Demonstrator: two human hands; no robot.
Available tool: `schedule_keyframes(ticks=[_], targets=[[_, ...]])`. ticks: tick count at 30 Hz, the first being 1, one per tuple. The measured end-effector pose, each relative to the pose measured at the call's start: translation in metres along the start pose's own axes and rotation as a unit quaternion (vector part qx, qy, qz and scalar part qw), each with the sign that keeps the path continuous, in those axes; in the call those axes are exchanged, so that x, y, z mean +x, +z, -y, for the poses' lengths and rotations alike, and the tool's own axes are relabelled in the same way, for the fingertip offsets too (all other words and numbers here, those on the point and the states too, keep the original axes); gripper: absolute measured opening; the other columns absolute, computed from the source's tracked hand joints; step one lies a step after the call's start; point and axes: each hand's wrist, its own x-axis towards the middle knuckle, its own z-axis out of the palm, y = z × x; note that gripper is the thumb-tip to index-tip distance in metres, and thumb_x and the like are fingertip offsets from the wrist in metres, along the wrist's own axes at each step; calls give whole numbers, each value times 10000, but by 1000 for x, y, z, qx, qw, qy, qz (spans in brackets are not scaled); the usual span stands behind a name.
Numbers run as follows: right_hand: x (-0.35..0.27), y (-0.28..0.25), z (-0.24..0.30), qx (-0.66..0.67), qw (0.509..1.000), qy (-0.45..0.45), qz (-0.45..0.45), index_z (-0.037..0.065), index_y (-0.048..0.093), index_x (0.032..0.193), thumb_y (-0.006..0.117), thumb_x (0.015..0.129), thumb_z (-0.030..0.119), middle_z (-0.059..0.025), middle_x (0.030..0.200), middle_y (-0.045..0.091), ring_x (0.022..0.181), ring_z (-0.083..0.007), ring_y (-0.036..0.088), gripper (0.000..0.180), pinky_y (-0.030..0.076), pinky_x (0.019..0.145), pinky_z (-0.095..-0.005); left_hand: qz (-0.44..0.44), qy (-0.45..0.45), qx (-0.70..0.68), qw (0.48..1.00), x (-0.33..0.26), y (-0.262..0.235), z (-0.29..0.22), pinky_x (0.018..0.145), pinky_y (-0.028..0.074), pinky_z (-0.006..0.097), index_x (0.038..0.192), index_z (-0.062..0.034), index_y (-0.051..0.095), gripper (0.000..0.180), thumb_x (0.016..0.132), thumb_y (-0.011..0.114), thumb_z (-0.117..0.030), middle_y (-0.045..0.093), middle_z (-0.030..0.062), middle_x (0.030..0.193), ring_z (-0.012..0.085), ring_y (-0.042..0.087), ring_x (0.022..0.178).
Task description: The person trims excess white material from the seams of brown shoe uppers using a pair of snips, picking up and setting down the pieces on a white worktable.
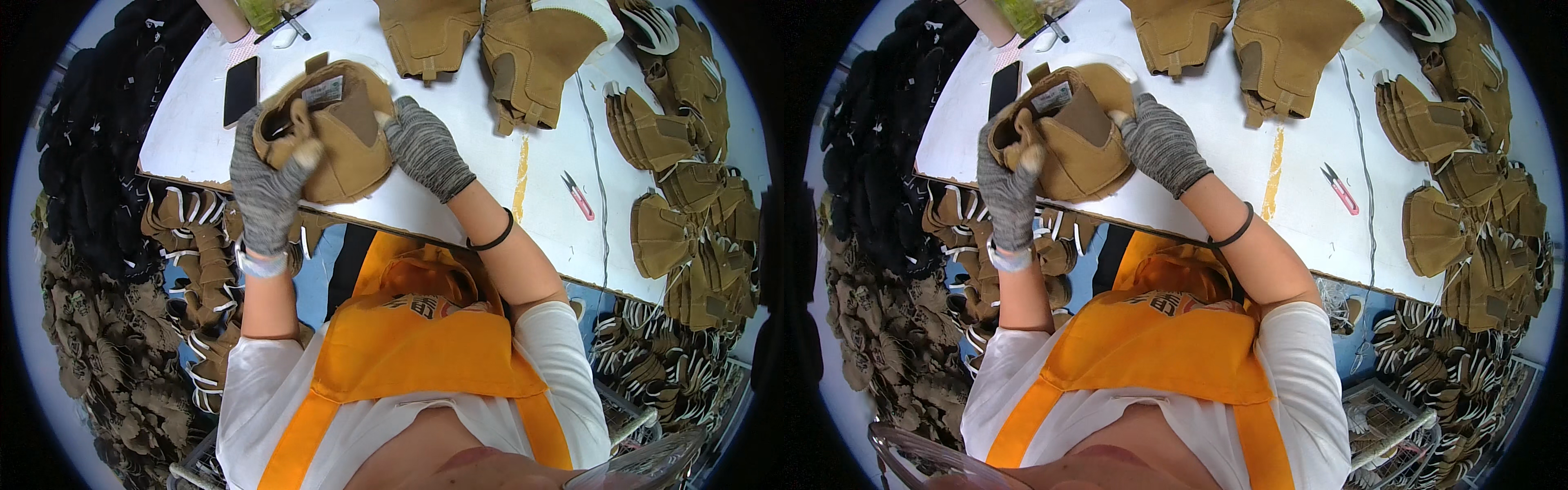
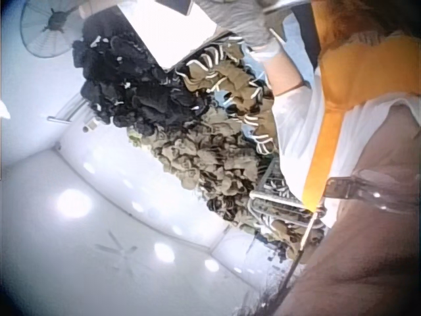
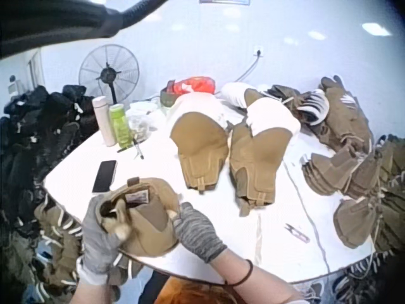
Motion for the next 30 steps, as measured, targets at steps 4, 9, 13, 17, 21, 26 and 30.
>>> schedule_keyframes(ticks=[4, 9, 13, 17, 21, 26, 30], targets=[[0, 8, -10, -53, 998, 26, 21, -56, 554, 1106, 465, 957, 474, -253, 935, 666, 923, -363, 652, 558, 508, 846, -437, 0, -78, 30, 996, 3, -14, 45, 904, 501, 315, 1282, 0, 500, 769, 747, 802, -462, 614, 125, 1134, 203, 604, 1012], [1, -3, -20, -155, 986, -14, 59, -33, 569, 1082, 430, 955, 524, -227, 890, 674, 888, -339, 665, 588, 510, 828, -446, 27, -33, 101, 994, 2, -25, 70, 936, 494, 345, 1307, 1, 467, 951, 657, 799, -609, 597, 148, 1169, 238, 594, 1065], [31, -41, -25, -228, 965, -38, -122, 107, 574, 1229, 548, 924, 361, -124, 1182, 623, 1120, -253, 586, 398, 431, 973, -405, 78, -49, 51, 994, -5, -34, 75, 1030, 434, 377, 1396, -19, 358, 1032, 662, 808, -589, 497, 130, 1317, 252, 508, 1201], [55, -55, -52, -406, 866, -131, -262, 242, 617, 1239, 674, 831, 274, -81, 1316, 528, 1217, -257, 489, 413, 323, 1041, -462, 50, -75, 8, 996, -8, -26, 66, 1032, 438, 384, 1389, -23, 372, 1052, 623, 838, -574, 507, 130, 1310, 258, 512, 1203], [75, -61, -60, -162, 925, -227, -259, 227, 641, 1227, 683, 831, 291, -29, 1235, 602, 1194, -252, 513, 404, 319, 1037, -437, 59, -71, 47, 995, -5, -32, 67, 1030, 439, 381, 1384, -22, 381, 1036, 628, 839, -561, 512, 135, 1306, 252, 511, 1203], [38, -109, -18, 131, 905, -180, -364, 72, 670, 1136, 598, 924, 250, -66, 978, 694, 922, -225, 634, 287, 483, 828, -340, -40, 14, 177, 983, 4, -40, 55, 1026, 428, 389, 1379, 6, 407, 967, 649, 859, -439, 544, 172, 1276, 264, 525, 1196], [4, -136, -39, 160, 844, -193, -474, 30, 683, 1103, 637, 915, 261, -78, 930, 698, 827, -163, 622, 302, 499, 764, -293, -130, 166, 277, 937, -6, -12, -14, 1101, 356, 418, 1415, -16, 384, 793, 771, 798, -224, 490, 163, 1352, 305, 468, 1266]])
